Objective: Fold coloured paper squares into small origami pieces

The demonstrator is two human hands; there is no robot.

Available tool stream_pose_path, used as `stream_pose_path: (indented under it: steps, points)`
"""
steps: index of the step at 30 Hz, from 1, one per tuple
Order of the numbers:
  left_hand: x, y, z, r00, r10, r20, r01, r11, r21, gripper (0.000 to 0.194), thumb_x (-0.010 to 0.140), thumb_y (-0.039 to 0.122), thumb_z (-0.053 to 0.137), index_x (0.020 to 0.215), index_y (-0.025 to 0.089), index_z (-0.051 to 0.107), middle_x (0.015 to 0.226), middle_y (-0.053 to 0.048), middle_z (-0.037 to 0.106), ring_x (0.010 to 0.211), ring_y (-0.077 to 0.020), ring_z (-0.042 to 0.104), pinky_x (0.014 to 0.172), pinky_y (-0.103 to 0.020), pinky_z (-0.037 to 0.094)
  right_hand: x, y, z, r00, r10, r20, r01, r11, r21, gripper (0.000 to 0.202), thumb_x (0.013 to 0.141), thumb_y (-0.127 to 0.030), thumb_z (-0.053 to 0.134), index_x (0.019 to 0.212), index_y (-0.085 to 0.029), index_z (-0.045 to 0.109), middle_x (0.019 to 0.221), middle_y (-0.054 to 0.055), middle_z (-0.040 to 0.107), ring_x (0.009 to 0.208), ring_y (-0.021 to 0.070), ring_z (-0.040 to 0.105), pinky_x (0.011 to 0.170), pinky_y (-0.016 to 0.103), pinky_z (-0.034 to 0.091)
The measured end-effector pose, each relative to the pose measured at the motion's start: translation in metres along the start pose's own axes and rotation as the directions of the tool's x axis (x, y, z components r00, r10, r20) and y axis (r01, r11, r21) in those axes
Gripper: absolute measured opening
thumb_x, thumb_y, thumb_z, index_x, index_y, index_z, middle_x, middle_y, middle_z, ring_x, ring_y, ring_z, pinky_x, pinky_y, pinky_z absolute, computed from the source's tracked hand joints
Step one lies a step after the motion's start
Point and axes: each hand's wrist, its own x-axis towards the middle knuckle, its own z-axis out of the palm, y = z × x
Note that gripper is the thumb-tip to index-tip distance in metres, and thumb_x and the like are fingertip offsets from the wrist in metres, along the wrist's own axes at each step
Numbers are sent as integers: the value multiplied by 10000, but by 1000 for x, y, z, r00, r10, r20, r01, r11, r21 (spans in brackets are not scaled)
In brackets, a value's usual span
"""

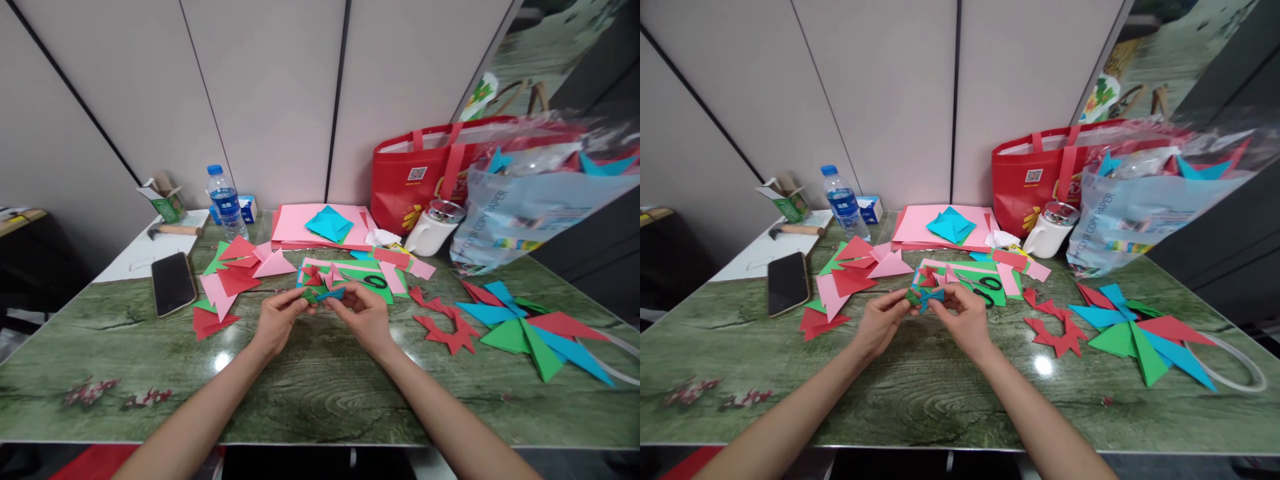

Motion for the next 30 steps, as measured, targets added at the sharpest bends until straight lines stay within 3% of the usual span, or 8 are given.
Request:
stream_pose_path:
  steps: [5, 8, 11, 15, 21, 23, 27, 30]
  points:
    - [1, -1, -2, 1000, 17, -1, -17, 999, 27, 292, 561, 210, 769, 846, 164, 730, 763, -54, 714, 585, -142, 616, 669, -299, 497, -1, -2, -3, 993, -117, -25, 105, 953, -286, 108, 703, -289, 670, 793, -230, 676, 730, 21, 672, 571, 151, 591, 535, 293, 524]
    - [1, -3, -4, 999, 40, 17, -41, 997, 67, 291, 595, 221, 750, 883, 182, 724, 772, -49, 714, 597, -145, 613, 682, -302, 484, 0, -3, -4, 989, -148, -25, 132, 936, -327, 121, 694, -305, 683, 798, -244, 696, 710, 14, 687, 529, 147, 572, 527, 295, 510]
    - [0, -4, -5, 991, 132, 24, -134, 964, 229, 276, 668, 228, 699, 941, 191, 710, 646, -23, 697, 627, -153, 604, 741, -309, 463, 0, -1, -4, 991, -135, -26, 120, 942, -314, 119, 680, -302, 697, 782, -243, 708, 680, 13, 687, 517, 151, 563, 517, 291, 494]
    - [-1, -5, -6, 970, 242, 2, -222, 885, 408, 262, 714, 227, 656, 967, 181, 702, 551, -13, 671, 716, -174, 594, 820, -309, 429, 0, 4, -3, 1000, 1, 23, 5, 967, -256, 130, 675, -317, 699, 754, -214, 710, 661, 16, 678, 537, 154, 571, 527, 278, 481]
    - [-1, -7, -6, 969, 248, 3, -222, 862, 455, 276, 738, 235, 629, 1002, 183, 688, 571, -18, 681, 806, -189, 587, 878, -317, 401, -4, 9, 5, 976, 216, 37, -208, 966, -151, 184, 643, -336, 715, 736, -179, 692, 566, 0, 635, 502, 147, 564, 491, 265, 471]
    - [-1, -5, -5, 967, 249, 45, -238, 836, 495, 299, 759, 236, 603, 1048, 191, 666, 600, -17, 681, 782, -187, 592, 863, -322, 413, -2, 8, 7, 962, 267, 56, -262, 961, -84, 187, 636, -345, 717, 721, -180, 686, 553, -2, 637, 489, 148, 572, 486, 272, 487]
    - [-3, 1, -6, 944, 247, 217, -329, 741, 586, 384, 762, 225, 591, 1145, 245, 601, 928, -44, 661, 623, -136, 576, 698, -278, 469, 4, 5, 2, 926, 359, 116, -366, 930, 42, 216, 609, -376, 728, 673, -179, 665, 543, 5, 651, 474, 153, 594, 481, 289, 518]
    - [-3, 0, -9, 902, 281, 326, -430, 627, 649, 373, 798, 220, 543, 1168, 255, 582, 908, -48, 622, 567, -108, 526, 617, -240, 466, 8, 4, -4, 892, 430, 138, -443, 892, 87, 297, 540, -366, 772, 713, -167, 636, 507, -19, 625, 438, 141, 593, 422, 251, 498]
